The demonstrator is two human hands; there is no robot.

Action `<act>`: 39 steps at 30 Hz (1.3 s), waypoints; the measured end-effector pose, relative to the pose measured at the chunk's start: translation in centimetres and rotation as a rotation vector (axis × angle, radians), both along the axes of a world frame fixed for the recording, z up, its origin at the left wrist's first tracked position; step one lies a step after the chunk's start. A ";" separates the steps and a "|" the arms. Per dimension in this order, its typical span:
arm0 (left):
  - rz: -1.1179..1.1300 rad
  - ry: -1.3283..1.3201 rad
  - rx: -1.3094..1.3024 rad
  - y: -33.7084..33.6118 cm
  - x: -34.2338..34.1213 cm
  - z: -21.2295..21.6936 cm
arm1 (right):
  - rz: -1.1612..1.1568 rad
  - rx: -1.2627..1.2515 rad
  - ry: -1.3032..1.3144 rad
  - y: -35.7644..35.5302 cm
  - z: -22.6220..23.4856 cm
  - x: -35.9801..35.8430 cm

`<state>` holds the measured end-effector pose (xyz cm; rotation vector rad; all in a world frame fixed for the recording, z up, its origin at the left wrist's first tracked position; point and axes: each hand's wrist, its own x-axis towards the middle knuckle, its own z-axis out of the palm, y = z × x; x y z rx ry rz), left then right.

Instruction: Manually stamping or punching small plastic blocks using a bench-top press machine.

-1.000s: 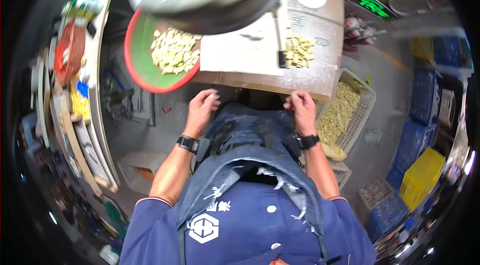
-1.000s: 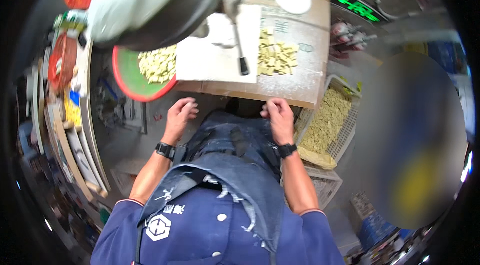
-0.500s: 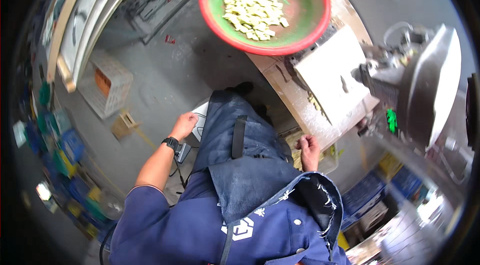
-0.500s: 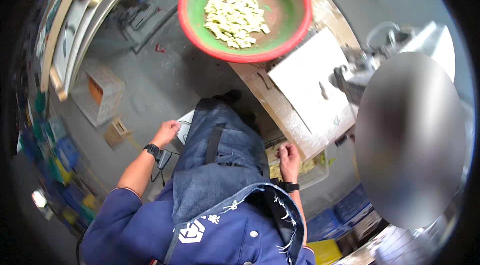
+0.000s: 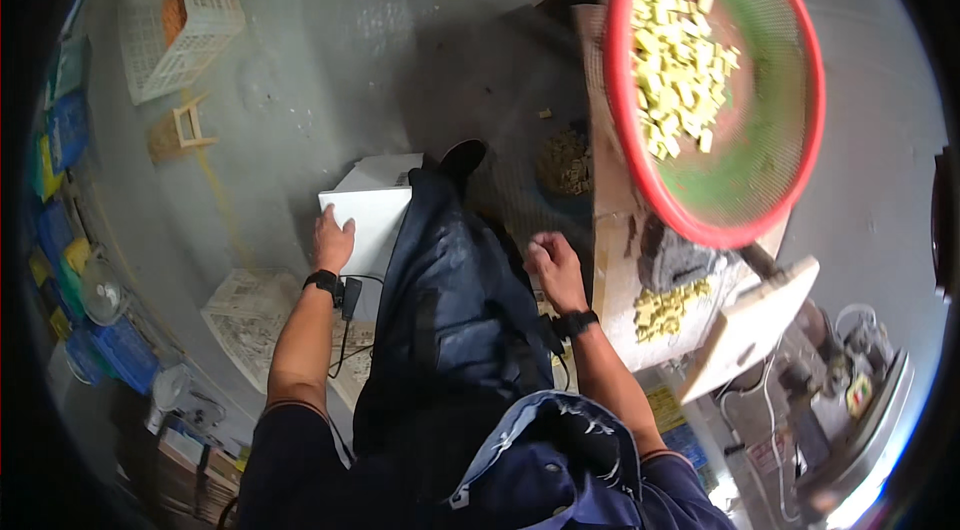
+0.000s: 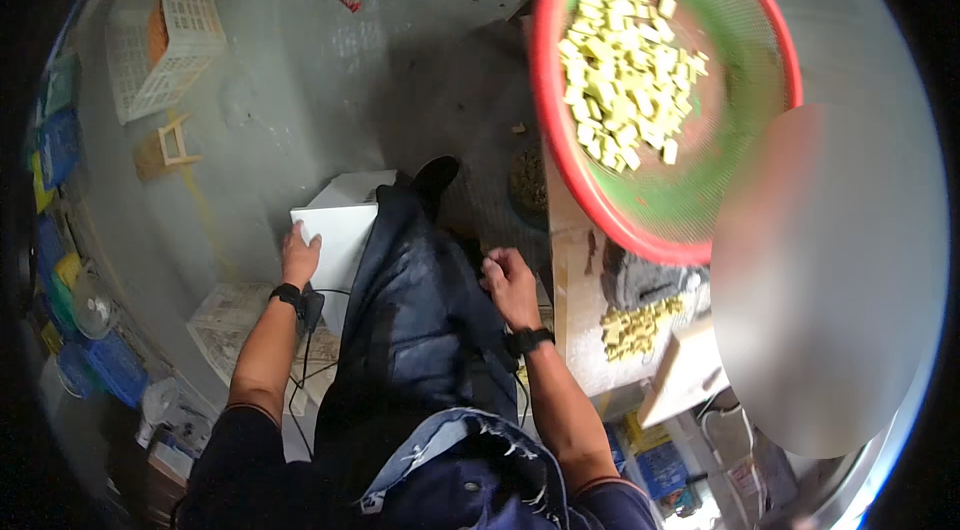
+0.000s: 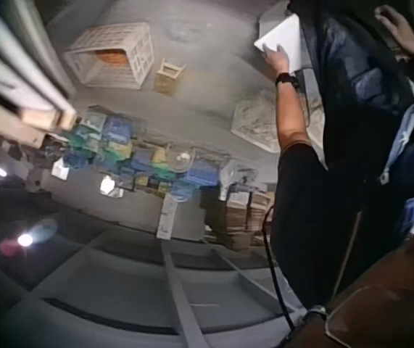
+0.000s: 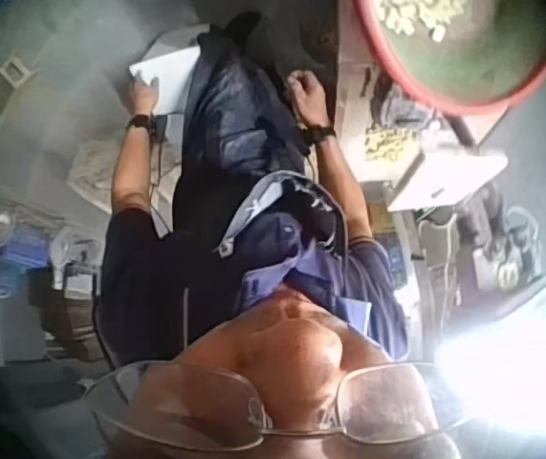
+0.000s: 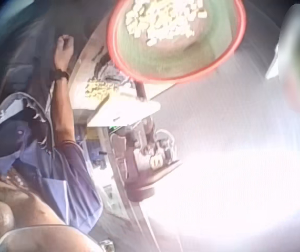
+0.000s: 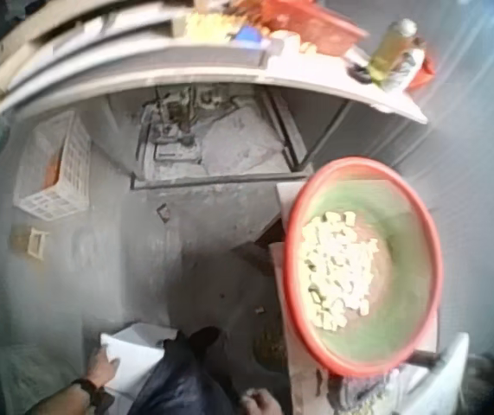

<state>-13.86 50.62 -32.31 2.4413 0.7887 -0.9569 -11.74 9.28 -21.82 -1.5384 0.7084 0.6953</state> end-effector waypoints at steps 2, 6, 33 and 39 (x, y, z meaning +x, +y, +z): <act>0.065 -0.003 0.079 -0.4 1.6 -2.0 | 0.068 -0.138 0.026 1.7 -5.6 2.9; 0.049 0.000 0.311 -1.6 2.5 -6.7 | 0.135 -0.250 0.132 -0.2 -21.8 6.5; 0.141 -0.508 0.291 -3.3 1.9 -13.1 | 0.523 -1.072 0.147 -18.2 -56.4 20.0; -0.141 -0.424 0.385 0.6 0.1 -11.0 | 0.638 -0.966 0.164 -9.1 -59.1 15.2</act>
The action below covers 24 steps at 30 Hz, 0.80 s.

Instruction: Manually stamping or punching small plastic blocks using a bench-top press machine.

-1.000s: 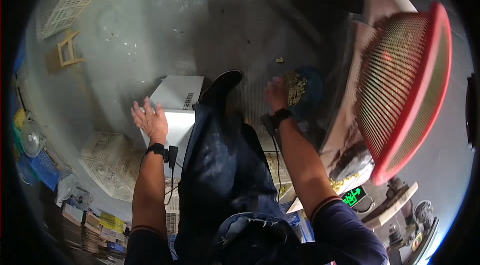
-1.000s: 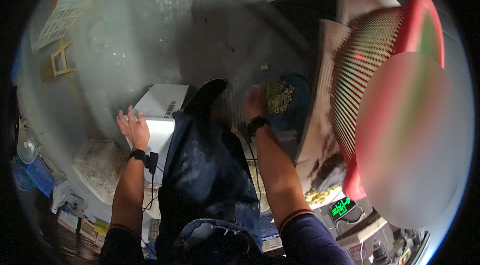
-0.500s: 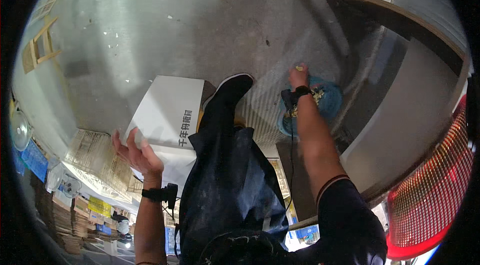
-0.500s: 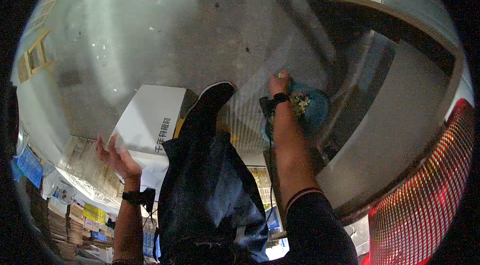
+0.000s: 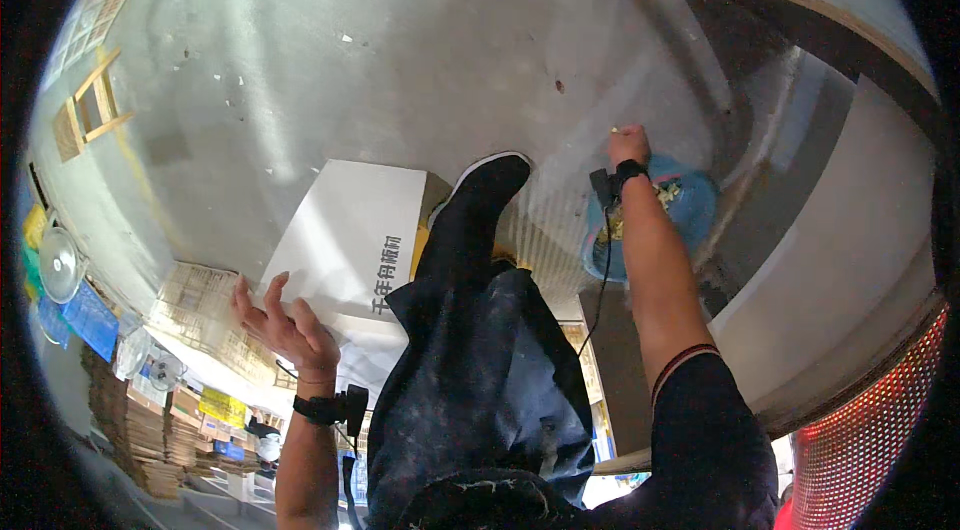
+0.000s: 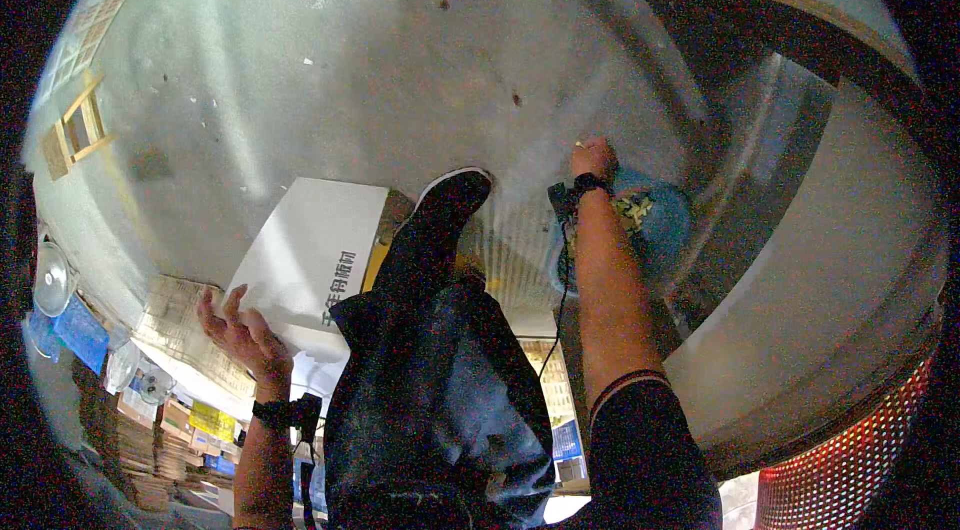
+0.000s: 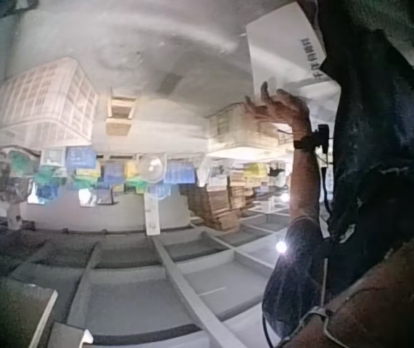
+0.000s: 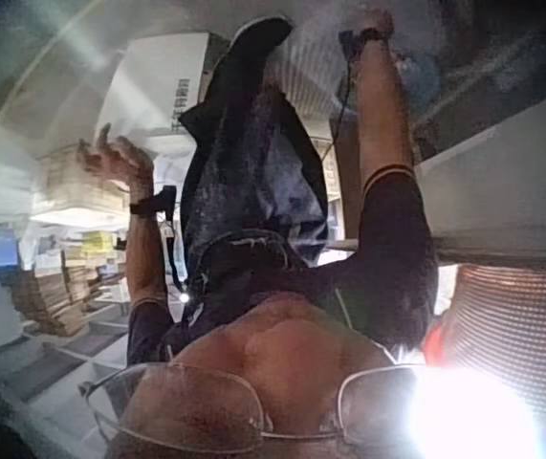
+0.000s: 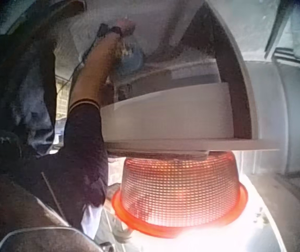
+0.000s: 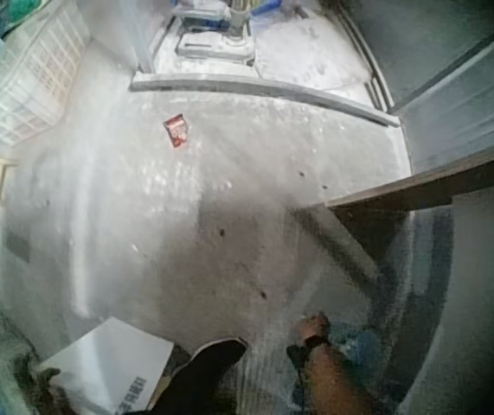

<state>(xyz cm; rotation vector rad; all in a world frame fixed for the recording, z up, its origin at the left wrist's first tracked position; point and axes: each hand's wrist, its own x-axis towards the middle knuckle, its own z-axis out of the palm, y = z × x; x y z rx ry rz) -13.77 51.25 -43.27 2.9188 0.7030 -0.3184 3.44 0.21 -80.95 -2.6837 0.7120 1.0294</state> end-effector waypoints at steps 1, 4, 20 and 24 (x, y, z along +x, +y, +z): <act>-0.009 -0.001 -0.001 -0.2 0.1 -0.1 | -0.009 -0.001 -0.001 0.4 -0.5 -0.6; 0.152 -0.114 -0.149 -3.4 1.7 -2.1 | 0.399 -0.306 -0.220 -9.3 -0.2 4.6; 0.094 -0.118 0.031 -1.5 -1.4 -2.0 | -1.121 1.449 0.055 22.0 45.0 -3.9; 0.118 0.006 0.068 -2.4 0.0 -1.7 | -1.220 1.720 0.074 19.3 53.0 -5.4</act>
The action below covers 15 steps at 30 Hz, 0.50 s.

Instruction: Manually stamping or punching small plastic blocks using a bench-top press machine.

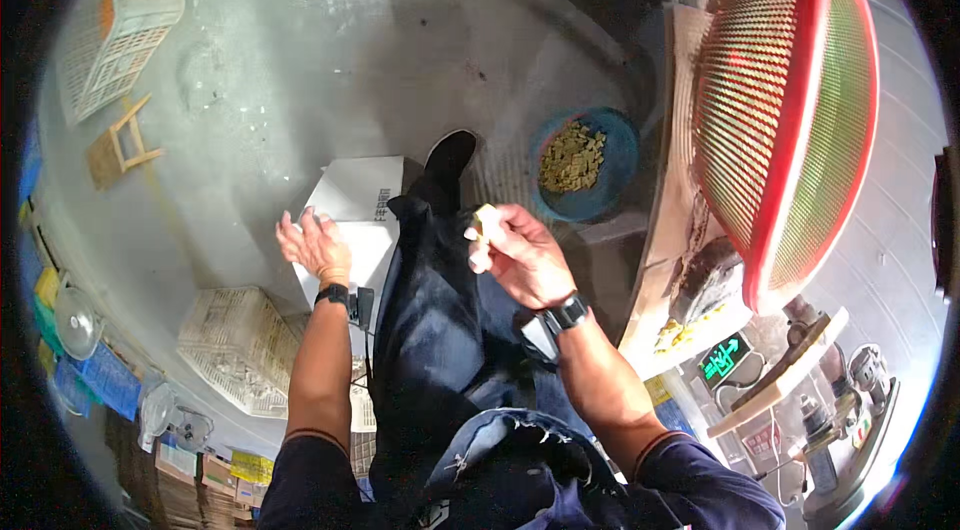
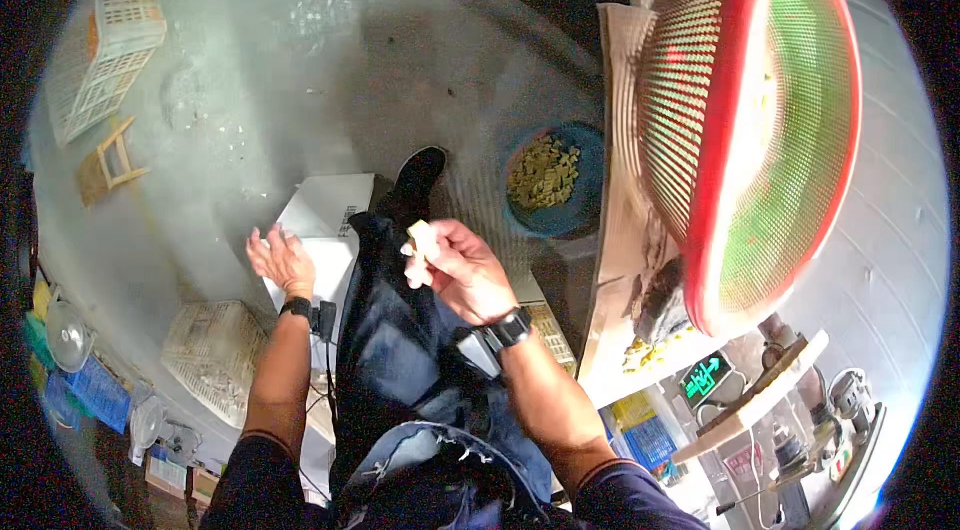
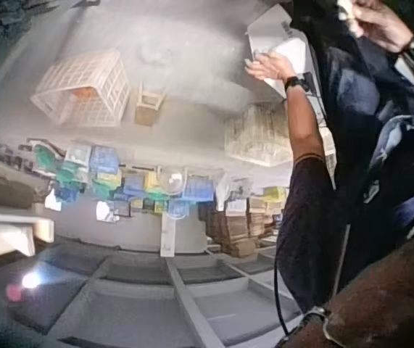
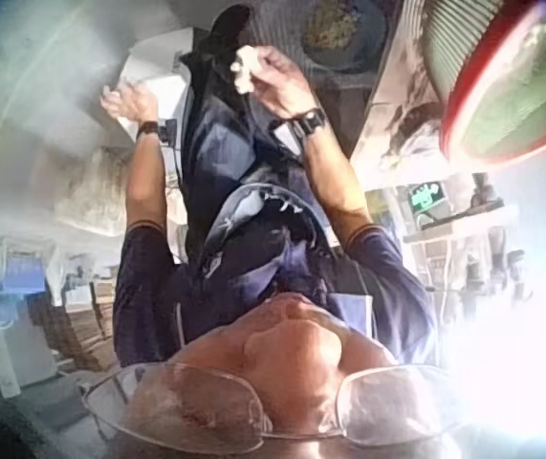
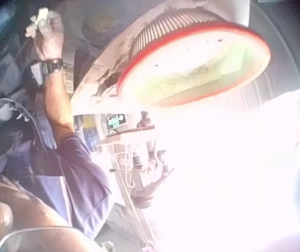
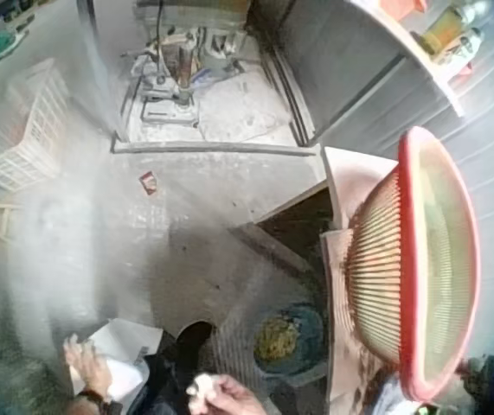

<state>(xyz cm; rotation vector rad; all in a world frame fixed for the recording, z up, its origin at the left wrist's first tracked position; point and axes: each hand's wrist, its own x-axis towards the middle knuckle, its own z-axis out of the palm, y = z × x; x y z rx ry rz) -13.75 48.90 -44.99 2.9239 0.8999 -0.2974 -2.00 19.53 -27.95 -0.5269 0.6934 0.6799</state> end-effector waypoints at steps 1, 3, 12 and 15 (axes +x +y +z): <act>0.002 0.032 -0.010 0.1 0.1 0.0 | -0.014 0.022 -0.013 -0.7 1.7 -0.2; 0.002 0.051 -0.008 1.0 0.3 0.8 | -0.024 0.055 -0.053 -1.6 4.3 -0.7; -0.068 0.196 -0.759 -0.9 6.1 14.2 | -0.219 0.224 -0.124 -6.0 13.6 -4.9; -0.263 -0.012 -1.120 -7.5 8.5 25.4 | -0.280 0.280 -0.162 -7.5 16.4 -6.2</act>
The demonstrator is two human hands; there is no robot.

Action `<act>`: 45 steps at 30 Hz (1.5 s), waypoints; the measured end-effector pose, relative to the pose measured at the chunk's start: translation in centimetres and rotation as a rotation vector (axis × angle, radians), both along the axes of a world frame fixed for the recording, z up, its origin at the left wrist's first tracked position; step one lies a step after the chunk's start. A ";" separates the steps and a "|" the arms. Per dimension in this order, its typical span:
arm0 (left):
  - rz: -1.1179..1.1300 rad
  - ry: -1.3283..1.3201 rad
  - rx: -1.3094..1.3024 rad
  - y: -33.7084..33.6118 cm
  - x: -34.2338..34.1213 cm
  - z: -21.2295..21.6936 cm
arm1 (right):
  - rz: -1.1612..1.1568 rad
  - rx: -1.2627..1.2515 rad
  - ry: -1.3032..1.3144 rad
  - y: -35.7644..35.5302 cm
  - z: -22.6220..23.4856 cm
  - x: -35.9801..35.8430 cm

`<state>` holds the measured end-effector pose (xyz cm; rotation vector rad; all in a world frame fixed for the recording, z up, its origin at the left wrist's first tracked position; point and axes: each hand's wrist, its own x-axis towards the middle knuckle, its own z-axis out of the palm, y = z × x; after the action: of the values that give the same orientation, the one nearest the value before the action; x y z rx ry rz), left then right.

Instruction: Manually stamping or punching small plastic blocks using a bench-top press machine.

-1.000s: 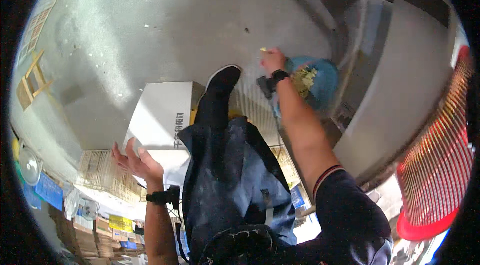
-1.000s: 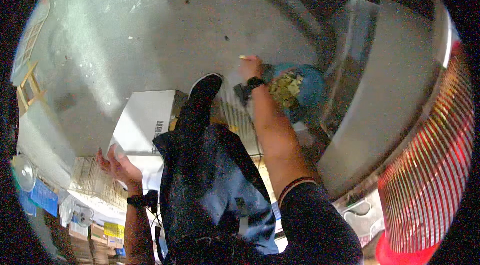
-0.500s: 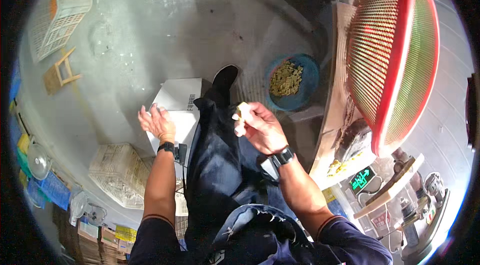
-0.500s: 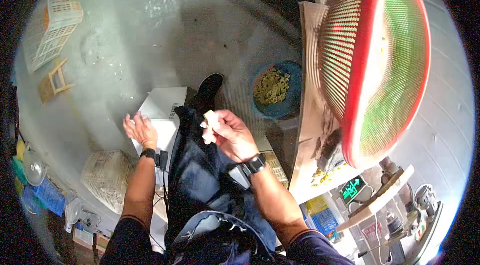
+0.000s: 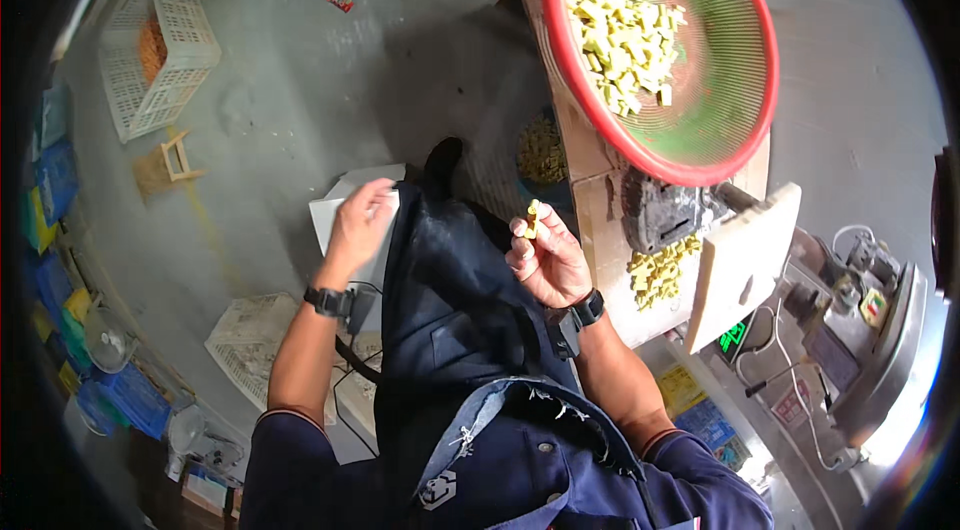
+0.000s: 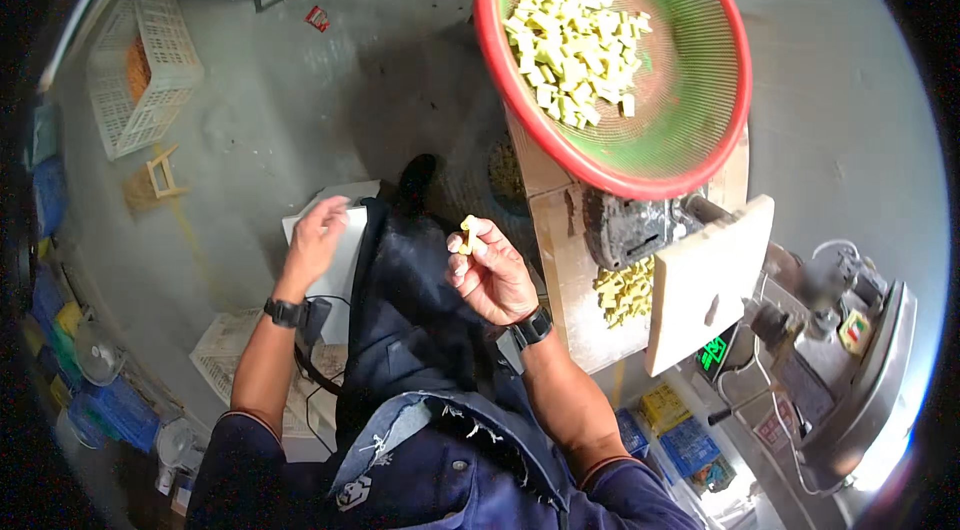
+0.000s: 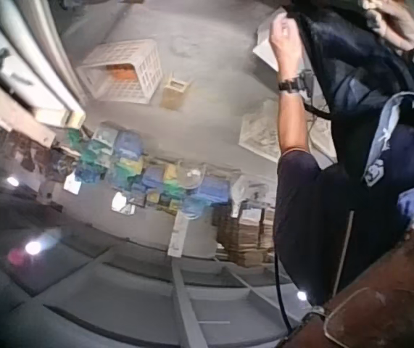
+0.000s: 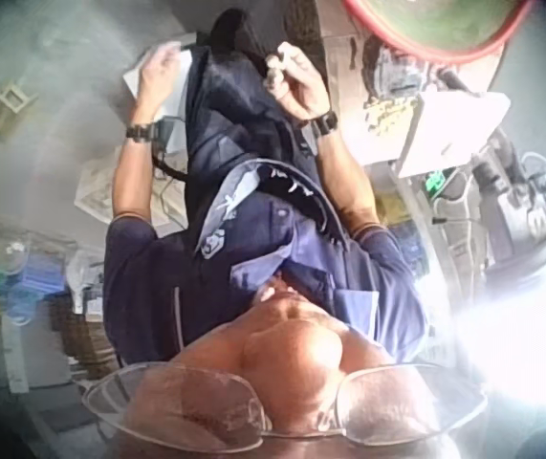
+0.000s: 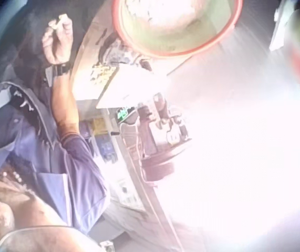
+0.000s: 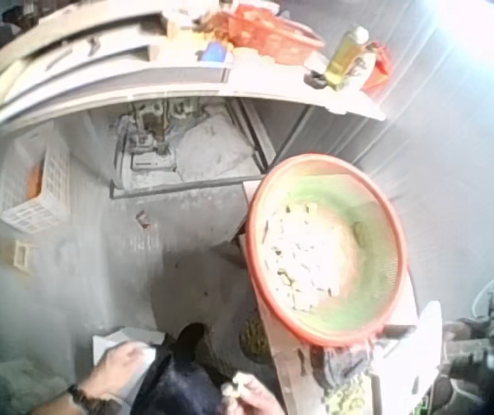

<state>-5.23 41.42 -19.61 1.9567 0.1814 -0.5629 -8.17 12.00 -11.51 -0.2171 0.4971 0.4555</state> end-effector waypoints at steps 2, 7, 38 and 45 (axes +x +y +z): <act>-0.151 -0.154 -0.059 -3.5 1.4 7.6 | -0.032 0.074 -0.028 -0.7 1.4 -0.8; -0.319 -0.414 -0.204 -11.0 1.6 18.0 | -0.062 0.105 -0.033 -1.4 5.4 -2.4; -0.434 -0.644 0.061 -24.6 16.9 22.3 | -0.157 -0.636 0.307 -9.0 5.8 -14.9; -0.825 -0.391 0.016 -22.4 8.7 23.7 | -0.261 -1.526 0.942 -17.3 -10.2 -30.4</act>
<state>3.43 19.00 4.13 2.0699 -0.9023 -0.6731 -38.53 -5.30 -21.74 -1.4153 1.7278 -0.2161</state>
